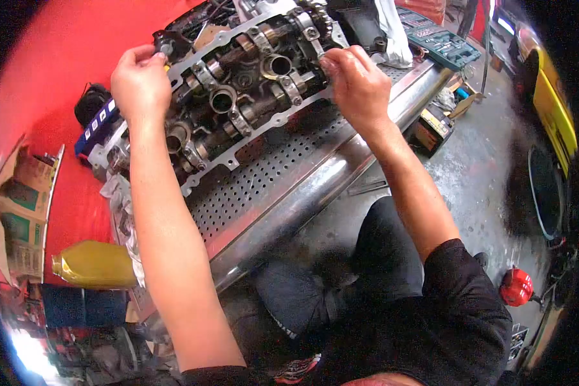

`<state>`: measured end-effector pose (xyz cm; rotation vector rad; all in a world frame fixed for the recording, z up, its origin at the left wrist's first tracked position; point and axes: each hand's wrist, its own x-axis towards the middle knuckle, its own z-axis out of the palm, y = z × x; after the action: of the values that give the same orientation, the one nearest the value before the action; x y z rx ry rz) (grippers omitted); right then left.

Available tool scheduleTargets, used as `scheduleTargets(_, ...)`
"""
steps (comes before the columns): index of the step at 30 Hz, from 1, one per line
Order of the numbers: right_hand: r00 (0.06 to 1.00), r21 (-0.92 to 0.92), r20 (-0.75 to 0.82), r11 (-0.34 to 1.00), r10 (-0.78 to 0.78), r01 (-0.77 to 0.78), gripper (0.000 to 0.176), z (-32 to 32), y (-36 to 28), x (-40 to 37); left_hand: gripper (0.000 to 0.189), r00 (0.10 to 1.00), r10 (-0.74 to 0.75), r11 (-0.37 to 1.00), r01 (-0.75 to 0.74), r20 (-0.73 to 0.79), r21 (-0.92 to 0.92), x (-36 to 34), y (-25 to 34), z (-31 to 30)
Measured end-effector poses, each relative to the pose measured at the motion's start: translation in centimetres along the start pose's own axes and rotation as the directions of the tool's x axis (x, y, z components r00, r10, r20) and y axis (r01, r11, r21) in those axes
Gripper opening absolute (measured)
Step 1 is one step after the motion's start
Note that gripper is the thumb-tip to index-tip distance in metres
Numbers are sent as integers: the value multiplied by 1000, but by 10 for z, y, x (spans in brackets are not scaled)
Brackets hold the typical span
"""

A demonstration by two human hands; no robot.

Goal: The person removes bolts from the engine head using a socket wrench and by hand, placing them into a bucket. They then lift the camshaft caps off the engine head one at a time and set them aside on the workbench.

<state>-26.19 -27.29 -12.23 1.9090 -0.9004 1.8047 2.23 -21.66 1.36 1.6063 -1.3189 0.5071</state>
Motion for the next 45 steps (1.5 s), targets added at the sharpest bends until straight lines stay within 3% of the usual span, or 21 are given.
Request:
scheduleTargets(3,999,62,-19,997,-46,47,11,1,5,1,28,999,37,998,-37,-14,-42,1,-5,1)
scheduleTargets(7,984,140,24,974,175,-176,16,-24,-16,-32,29,999,4,1000,-5,-45,-27,-2,0,1)
scheduleTargets(11,903,238,242,881,355,-410,20,-37,-60,-93,28,993,71,997,-72,-93,-6,2,-10,5)
scheduleTargets(12,937,210,233,928,259,-309,21,-39,-61,-99,27,997,54,997,-57,-61,-46,7,-18,6)
scheduleTargets(13,939,311,194,890,285,-334,20,-39,-69,-99,27,997,50,997,-53,-53,-54,6,-20,8)
scheduleTargets(18,857,297,273,809,438,-508,18,-42,-64,-107,27,996,63,996,-67,-62,-65,6,-21,8)
scheduleTargets(19,870,330,251,807,425,-490,17,-40,-59,-109,25,970,221,974,-215,-105,71,5,-25,7)
scheduleTargets(20,833,379,280,742,478,-553,18,-45,-63,-104,15,997,-67,977,57,-38,-204,-15,23,-11)
scheduleTargets(21,793,360,311,707,524,-608,19,-47,-64,-99,12,991,-74,975,48,-115,-219,-14,15,-3)
scheduleTargets(22,717,442,373,567,589,-695,23,-42,-52,-109,12,973,-106,978,64,-205,-201,-7,6,11)
scheduleTargets(25,839,474,265,694,475,-542,23,-35,-57,-95,16,978,-89,964,37,-189,-263,-11,11,6)
scheduleTargets(27,954,324,215,906,209,-271,20,-41,-62,-59,16,979,-57,970,7,-197,-243,-14,12,3)
scheduleTargets(28,990,303,123,948,68,-103,19,-39,-67,-38,16,979,-62,968,11,-195,-252,-14,12,1)
scheduleTargets(29,992,250,65,964,-112,92,21,-39,-69,-14,17,980,-68,964,16,-189,-264,-15,13,1)
scheduleTargets(31,975,252,62,949,-212,190,23,-34,-73,22,17,979,-84,958,27,-187,-285,-19,18,-1)
scheduleTargets(34,962,177,122,959,-243,220,25,-30,-78,44,18,973,-85,954,17,-216,-298,-19,22,-6)
scheduleTargets(39,930,316,280,937,-240,146,34,-42,-106,2,18,976,-76,933,-2,-202,-361,-9,11,3)
scheduleTargets(42,928,296,277,941,-247,162,47,-41,-108,-7,18,967,-35,960,-38,-252,-278,-16,14,0)
scheduleTargets(45,941,166,244,966,-235,198,59,-29,-93,7,19,975,-111,912,23,-192,-409,-20,17,-2)
